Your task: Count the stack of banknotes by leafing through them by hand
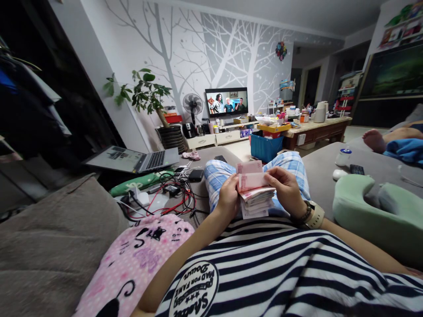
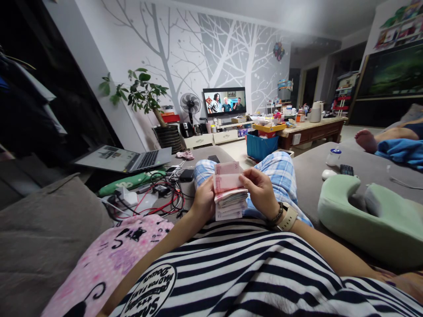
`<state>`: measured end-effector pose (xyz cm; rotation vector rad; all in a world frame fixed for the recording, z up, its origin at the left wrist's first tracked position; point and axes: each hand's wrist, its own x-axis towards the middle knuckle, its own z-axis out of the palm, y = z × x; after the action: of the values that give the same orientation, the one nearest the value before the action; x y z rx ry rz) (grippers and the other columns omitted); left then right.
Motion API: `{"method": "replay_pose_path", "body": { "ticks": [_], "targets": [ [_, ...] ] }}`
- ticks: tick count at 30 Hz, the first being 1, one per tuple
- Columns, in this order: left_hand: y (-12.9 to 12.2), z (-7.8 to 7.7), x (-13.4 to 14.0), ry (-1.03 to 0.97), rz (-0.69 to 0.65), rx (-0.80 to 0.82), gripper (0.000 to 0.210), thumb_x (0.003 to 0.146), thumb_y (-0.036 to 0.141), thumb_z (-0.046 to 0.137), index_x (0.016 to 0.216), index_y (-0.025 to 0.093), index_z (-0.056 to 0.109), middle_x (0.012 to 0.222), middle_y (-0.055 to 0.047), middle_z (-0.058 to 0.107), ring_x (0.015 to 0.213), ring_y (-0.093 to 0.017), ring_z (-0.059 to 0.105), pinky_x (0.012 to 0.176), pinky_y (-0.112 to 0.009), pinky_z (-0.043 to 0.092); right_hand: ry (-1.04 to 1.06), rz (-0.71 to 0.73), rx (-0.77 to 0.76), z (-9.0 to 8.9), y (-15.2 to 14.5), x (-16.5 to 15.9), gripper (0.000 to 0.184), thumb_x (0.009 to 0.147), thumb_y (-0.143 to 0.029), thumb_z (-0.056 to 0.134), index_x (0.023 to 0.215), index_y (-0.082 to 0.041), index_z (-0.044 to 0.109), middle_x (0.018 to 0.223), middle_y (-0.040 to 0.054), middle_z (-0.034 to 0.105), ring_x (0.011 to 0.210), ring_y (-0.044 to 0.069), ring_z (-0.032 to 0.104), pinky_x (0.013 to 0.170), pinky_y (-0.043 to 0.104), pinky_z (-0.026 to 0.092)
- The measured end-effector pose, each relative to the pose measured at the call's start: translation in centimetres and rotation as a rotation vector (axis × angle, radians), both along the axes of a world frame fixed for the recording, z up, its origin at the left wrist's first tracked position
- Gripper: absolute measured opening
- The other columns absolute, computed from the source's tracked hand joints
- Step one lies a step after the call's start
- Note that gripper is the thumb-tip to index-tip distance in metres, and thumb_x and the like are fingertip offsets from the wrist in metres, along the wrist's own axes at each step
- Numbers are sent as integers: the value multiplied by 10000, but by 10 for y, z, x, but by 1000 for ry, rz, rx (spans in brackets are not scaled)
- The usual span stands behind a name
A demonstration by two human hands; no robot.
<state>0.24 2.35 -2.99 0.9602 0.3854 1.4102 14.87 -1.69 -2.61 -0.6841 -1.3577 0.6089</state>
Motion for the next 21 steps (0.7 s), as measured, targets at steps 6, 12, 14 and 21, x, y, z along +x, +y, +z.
{"method": "replay_pose_path", "body": {
  "ticks": [6,12,14,21],
  "targets": [
    [2,-2,0,2,-18,-23,171,710,283,716,797,149,655,784,-58,723,956,-280,673,862,-375,522,-10,-19,10,1,-1,0,222,829,-368,631,713,-184,591,613,-25,495,570,114,421,528,252,340],
    [1,-2,0,10,-47,-46,223,669,282,744,821,149,650,815,-72,732,947,-284,686,844,-379,542,-12,-22,23,-1,-1,1,235,853,-367,613,701,-190,590,592,-24,492,552,116,414,509,254,330],
    [0,-2,-1,12,-59,-53,231,670,277,743,839,152,646,819,-70,733,951,-286,688,840,-381,547,-14,-18,28,-1,-1,1,247,858,-372,610,693,-191,588,584,-26,485,547,116,413,509,254,331],
    [-3,1,-1,30,-69,-55,212,698,233,705,884,159,637,830,-69,736,955,-276,693,861,-402,548,-10,42,21,-2,-4,2,321,903,-407,556,667,-192,586,569,-21,509,510,110,394,497,262,301]
  ]
}}
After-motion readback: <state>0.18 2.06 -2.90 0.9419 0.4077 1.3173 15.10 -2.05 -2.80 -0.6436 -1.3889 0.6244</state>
